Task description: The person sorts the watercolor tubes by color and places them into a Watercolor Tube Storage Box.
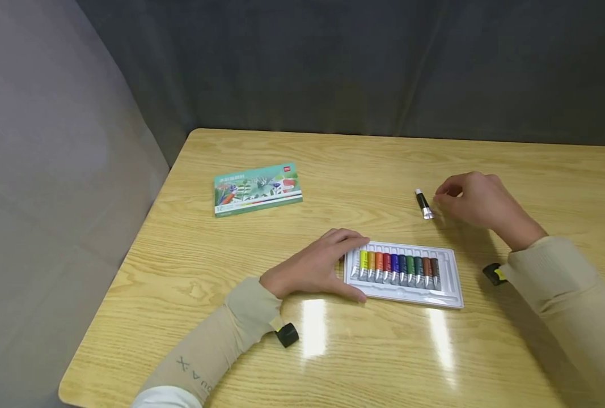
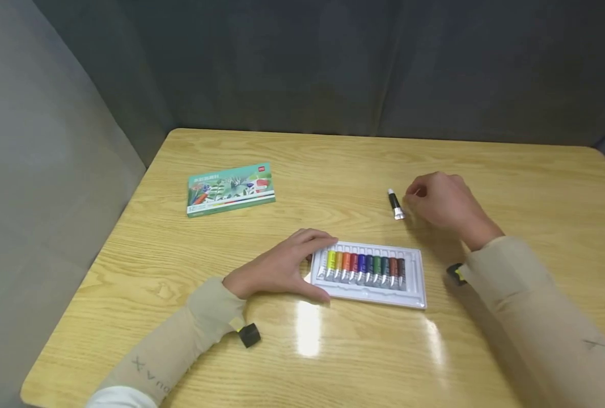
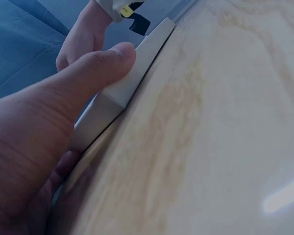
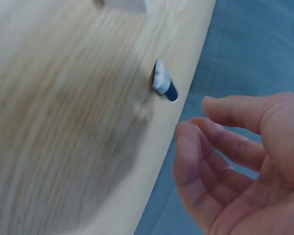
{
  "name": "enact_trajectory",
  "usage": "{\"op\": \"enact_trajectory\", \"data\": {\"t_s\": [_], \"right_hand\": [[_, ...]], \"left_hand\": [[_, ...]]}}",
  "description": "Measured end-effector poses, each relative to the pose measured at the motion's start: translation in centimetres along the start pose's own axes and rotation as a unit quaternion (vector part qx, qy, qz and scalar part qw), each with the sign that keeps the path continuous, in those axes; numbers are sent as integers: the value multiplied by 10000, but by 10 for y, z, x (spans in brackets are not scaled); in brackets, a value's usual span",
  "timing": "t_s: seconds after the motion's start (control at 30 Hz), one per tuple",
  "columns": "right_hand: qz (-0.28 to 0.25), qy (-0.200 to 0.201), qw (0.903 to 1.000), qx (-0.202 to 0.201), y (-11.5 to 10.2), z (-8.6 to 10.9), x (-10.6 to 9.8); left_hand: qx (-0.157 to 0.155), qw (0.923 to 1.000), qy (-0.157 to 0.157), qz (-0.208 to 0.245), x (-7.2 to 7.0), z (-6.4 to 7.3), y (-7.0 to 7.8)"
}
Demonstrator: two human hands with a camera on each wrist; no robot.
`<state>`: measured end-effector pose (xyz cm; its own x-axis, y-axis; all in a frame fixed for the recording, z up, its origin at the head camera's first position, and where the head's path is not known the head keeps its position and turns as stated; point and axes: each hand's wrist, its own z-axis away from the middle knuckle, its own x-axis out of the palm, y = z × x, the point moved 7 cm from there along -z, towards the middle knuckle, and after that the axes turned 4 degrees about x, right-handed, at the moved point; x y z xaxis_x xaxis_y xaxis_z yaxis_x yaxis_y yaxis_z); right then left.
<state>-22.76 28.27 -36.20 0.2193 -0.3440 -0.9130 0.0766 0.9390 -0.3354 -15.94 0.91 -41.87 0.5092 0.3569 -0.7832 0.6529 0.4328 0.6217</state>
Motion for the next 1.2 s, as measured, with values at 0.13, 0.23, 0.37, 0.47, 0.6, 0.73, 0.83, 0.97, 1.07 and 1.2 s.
{"op": "enact_trajectory", "data": {"t_s": [0.13, 0.23, 0.37, 0.47, 0.6, 0.73, 0.83, 0.97, 1.07, 1.2], "right_hand": [[63, -22, 9999, 87, 3, -11, 1], [74, -81, 9998, 135, 5, -17, 4], [86, -65, 9999, 134, 7, -22, 8], [63, -45, 9998, 158, 8, -24, 10], [59, -71, 9998, 190, 7, -26, 13], [133, -110, 9997, 143, 5, -28, 15], [128, -89, 9998, 135, 3, -28, 15], [36, -29, 9999, 116, 2, -27, 14], [1, -60, 10000, 77, -1, -28, 16], [-12, -111, 9999, 69, -4, -28, 19]], "left_hand": [[-21, 10000, -16, -5, 0, 0, 0], [-23, 10000, -19, -34, 0, -1, 0], [-11, 10000, -11, -77, 0, 0, 1], [-14, 10000, -4, -91, 0, 0, 1], [-32, 9999, -1, -100, 0, 0, 0], [-32, 9999, -5, -107, -1, 0, 0], [-33, 9999, -9, -103, 0, 0, -1], [-31, 9999, -11, -120, 0, 0, -1], [-29, 9999, -15, -131, 0, -1, -1], [-20, 10000, -12, -85, 0, -1, 0]]}}
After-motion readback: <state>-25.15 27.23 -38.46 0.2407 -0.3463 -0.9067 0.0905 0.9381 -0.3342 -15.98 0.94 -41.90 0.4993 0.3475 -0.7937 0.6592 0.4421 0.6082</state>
